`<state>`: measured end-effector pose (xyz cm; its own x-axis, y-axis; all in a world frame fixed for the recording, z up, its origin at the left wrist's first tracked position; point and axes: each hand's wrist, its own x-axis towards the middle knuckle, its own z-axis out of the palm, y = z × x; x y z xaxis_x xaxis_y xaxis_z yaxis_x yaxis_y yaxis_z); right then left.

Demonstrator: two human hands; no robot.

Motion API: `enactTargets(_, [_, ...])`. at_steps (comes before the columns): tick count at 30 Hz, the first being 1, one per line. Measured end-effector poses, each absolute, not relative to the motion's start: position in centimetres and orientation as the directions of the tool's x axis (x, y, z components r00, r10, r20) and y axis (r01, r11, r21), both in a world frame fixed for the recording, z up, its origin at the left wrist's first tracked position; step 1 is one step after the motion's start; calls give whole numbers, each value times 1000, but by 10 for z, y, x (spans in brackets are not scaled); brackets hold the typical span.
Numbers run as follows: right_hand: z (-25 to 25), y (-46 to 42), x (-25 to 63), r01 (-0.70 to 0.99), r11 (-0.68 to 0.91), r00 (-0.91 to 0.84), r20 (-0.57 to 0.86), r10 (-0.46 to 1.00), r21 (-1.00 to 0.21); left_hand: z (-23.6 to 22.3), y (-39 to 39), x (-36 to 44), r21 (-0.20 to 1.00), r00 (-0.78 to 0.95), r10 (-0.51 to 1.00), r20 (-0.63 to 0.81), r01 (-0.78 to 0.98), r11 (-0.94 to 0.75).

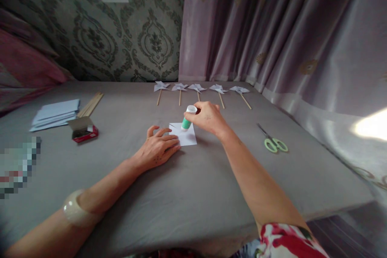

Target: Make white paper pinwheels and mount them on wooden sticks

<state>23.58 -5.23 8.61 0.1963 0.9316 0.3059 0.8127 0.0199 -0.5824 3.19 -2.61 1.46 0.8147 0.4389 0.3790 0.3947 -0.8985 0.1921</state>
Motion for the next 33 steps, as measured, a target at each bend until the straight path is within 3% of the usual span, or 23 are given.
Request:
enactTargets(3, [86,-49,226,872,-12,188,312,931,-490,15,-26,32,198,815,441,376,395,-897])
enactTargets(14, [76,-44,214,928,55,81,345,935,-369,14,-26,33,196,813,449,371,404,-894])
enactTargets(25, [53,-44,220,911,73,52,290,956,-405,12,-22,32,179,822,467,325,432,-884])
enactTargets(33, [45,-40,219,927,89,16,277,961,-364,10,-22,32,217,817,471,333,420,-881])
